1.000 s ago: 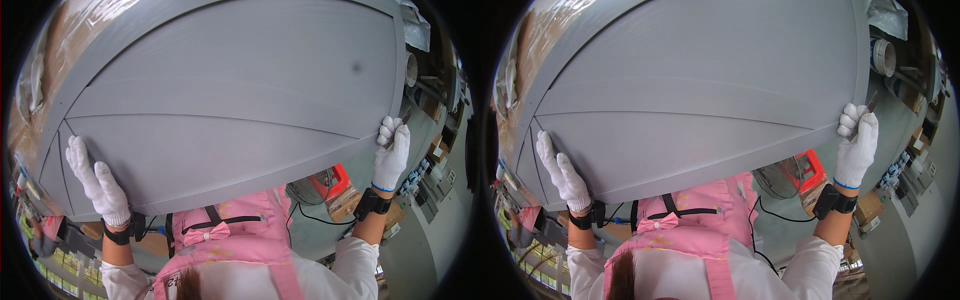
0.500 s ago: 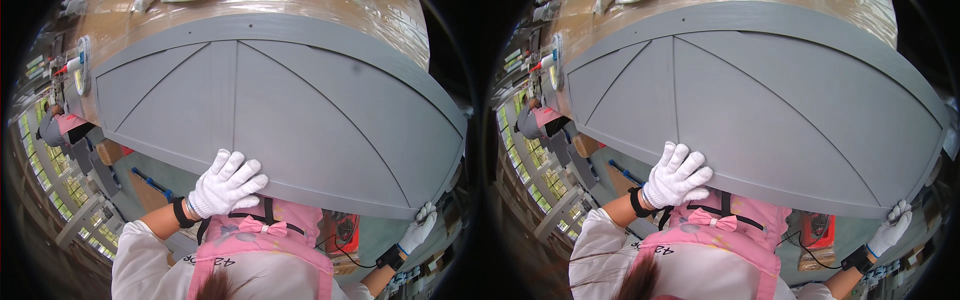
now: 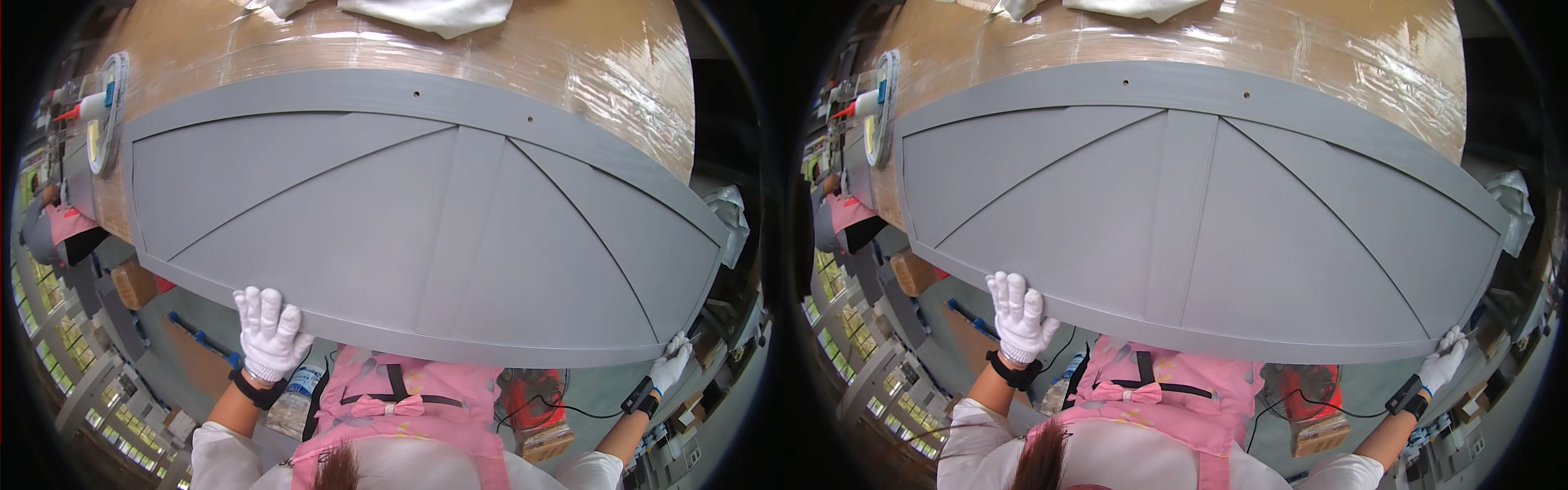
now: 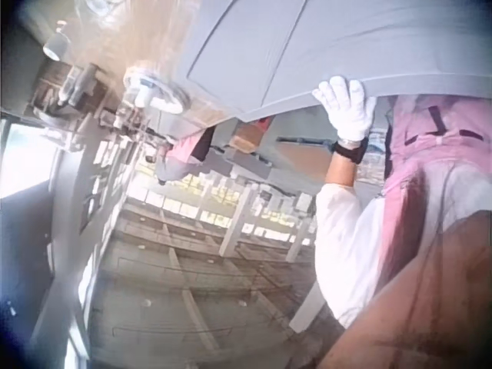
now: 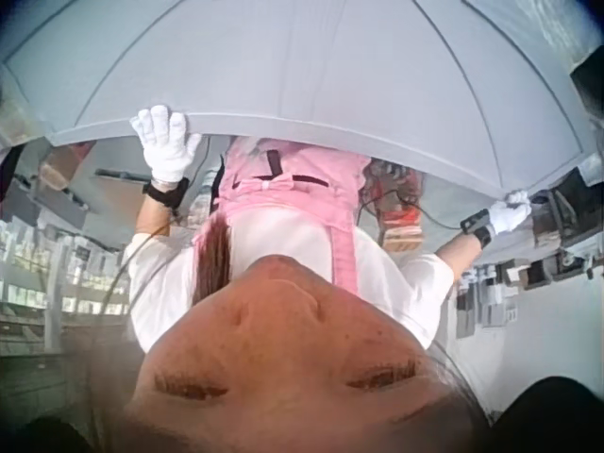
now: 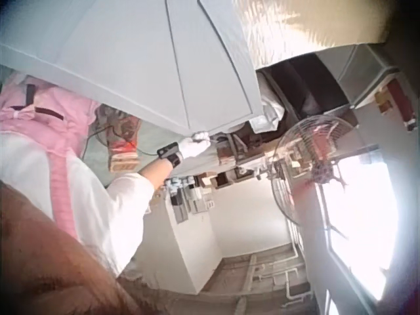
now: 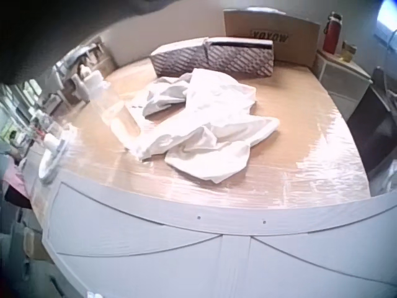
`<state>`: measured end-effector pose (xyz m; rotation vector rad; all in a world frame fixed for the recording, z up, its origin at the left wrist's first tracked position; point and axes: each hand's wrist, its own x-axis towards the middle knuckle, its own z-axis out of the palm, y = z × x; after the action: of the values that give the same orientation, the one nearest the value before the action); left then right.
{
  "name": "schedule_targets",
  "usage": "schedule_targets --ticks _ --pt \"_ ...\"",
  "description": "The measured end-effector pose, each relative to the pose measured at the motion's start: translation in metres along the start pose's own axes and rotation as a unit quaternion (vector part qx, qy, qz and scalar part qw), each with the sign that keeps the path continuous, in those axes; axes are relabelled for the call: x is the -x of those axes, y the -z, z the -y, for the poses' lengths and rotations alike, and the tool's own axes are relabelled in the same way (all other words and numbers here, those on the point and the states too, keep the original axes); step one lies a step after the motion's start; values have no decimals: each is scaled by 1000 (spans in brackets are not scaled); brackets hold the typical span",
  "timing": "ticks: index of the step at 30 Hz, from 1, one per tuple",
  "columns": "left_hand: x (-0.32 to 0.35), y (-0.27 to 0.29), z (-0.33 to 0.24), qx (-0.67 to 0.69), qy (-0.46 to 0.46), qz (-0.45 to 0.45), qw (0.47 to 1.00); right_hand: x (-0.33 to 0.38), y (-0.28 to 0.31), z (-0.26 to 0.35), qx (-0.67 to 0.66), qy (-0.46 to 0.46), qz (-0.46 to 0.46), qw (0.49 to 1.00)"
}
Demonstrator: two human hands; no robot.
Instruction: Cleaning and inspecting a painted wooden panel using a cloth, scraper, and solvent.
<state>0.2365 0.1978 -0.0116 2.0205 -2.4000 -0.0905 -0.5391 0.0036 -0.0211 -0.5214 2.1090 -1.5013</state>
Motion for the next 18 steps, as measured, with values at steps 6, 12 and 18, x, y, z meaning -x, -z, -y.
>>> schedule_targets --ticks 6,12,18 --pt "22 -7 32 -5 40 -37 999 -7 8 -13 9 16 26 999" --pt "26 -16 33 -9 49 -72 996 3 -4 -5 -4 7 -5 1000" --pt "23 -25 31 -8 64 -103 993 11 -8 2 -5 -9 -20 1000"
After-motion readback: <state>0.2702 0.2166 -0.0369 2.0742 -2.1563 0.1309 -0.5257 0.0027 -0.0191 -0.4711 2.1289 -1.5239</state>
